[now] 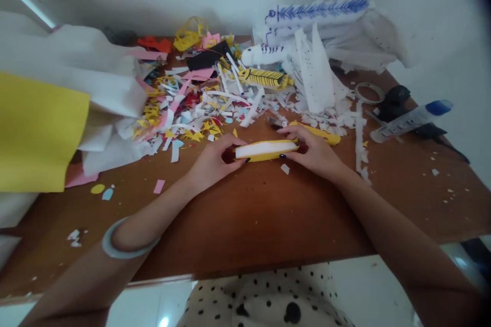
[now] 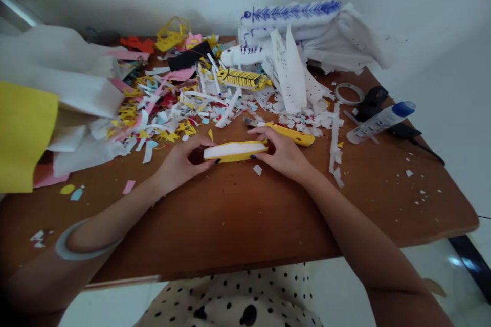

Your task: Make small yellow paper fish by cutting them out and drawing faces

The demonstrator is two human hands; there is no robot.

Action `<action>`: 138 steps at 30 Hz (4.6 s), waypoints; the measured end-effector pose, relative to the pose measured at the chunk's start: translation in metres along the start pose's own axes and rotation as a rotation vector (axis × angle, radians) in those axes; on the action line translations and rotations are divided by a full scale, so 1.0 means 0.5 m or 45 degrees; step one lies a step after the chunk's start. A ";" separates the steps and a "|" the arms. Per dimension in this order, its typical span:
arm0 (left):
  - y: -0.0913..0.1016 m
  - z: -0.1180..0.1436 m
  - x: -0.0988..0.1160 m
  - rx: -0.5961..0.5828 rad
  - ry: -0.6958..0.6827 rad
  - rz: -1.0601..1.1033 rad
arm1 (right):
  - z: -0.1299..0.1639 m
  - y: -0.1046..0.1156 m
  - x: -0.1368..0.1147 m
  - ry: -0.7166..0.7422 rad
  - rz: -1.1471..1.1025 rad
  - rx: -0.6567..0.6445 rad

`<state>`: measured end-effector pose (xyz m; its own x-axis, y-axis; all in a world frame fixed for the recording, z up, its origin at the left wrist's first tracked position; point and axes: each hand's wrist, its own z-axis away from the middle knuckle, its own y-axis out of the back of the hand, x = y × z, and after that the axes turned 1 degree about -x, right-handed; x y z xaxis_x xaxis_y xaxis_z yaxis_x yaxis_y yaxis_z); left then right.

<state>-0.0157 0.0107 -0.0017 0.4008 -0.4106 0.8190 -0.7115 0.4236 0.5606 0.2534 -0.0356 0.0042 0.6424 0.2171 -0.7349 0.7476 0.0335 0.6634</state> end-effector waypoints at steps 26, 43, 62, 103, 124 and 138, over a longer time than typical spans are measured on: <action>0.009 0.002 -0.026 0.172 -0.032 -0.039 | 0.002 0.015 0.021 0.608 0.452 0.446; -0.003 -0.003 -0.001 0.241 0.116 0.575 | 0.003 0.000 0.023 0.356 -0.099 0.629; 0.012 -0.008 -0.032 0.082 0.031 -0.077 | -0.002 -0.038 0.022 0.092 -0.124 0.154; 0.006 -0.015 -0.008 0.083 0.315 0.562 | 0.000 -0.049 -0.004 -0.193 -0.727 0.149; 0.006 -0.013 -0.026 0.158 0.338 0.633 | 0.002 -0.040 -0.014 -0.135 -0.709 0.165; 0.010 -0.020 -0.030 0.177 0.351 0.746 | 0.005 -0.027 -0.021 0.024 -0.558 0.357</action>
<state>-0.0194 0.0272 -0.0101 0.0445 0.0854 0.9954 -0.9172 0.3983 0.0068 0.2369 -0.0407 0.0027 0.2576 0.2586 -0.9310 0.9639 -0.1367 0.2287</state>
